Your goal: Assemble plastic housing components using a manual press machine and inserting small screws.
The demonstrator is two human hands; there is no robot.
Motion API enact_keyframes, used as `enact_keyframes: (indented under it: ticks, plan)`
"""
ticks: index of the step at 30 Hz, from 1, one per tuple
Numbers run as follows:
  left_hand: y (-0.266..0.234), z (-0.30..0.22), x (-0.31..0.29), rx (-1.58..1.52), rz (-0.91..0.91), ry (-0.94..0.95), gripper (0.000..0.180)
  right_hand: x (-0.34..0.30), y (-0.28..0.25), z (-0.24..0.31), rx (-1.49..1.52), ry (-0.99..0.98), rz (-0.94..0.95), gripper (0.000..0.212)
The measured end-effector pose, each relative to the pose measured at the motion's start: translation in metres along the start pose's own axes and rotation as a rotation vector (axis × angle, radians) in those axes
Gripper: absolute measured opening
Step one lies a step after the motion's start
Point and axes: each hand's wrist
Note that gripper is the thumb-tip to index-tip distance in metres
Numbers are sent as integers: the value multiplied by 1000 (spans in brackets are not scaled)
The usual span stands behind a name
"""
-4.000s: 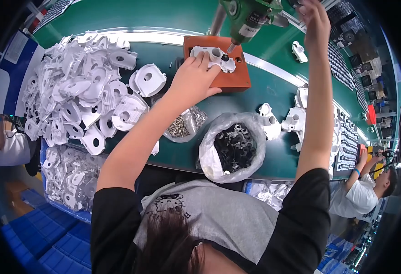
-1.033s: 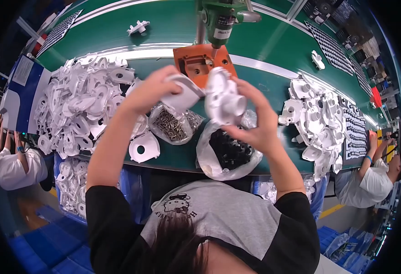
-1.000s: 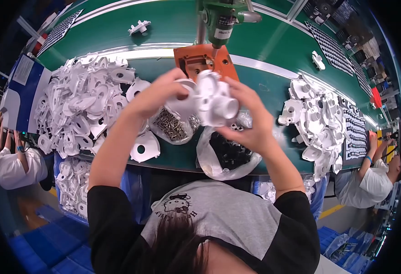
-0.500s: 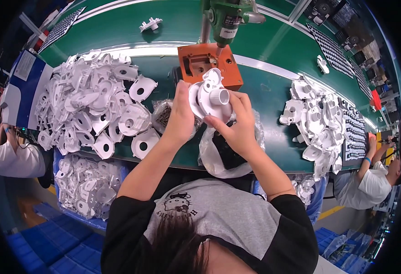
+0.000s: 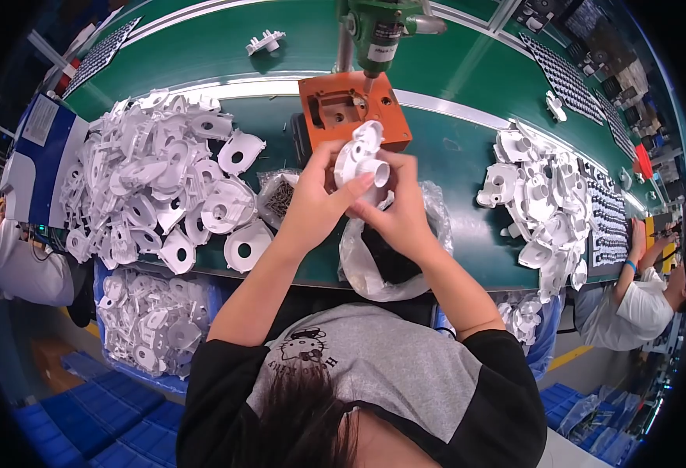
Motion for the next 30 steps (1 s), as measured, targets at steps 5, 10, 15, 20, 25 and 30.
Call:
enact_keyframes:
  ticks: [5,10,15,20,25,30]
  plan:
    - [8,14,-6,-174,-43,-19,41,-1,0,-13,-9,-58,-77,82]
    - [-18,3,12,61,-104,25,28,-11,-19,-9,-15,-58,165,83]
    - [-64,-28,81,568,-124,-17,31,-21,-58,-12,-290,8,126,30]
    - [-76,-8,152,900,-195,73,26,-50,-77,-26,-651,25,419,23]
    - [-69,0,176,1088,-93,168,17,-62,-64,-31,-690,-36,351,24]
    - [-69,13,168,1554,-363,838,14,-63,-50,-40,-742,-71,296,17]
Point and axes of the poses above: each hand's wrist, its own x-axis towards the middle knuckle, its own y-axis out of the palm, z = x × y, and after that the axes turned 9 degrees about -y, right-handed
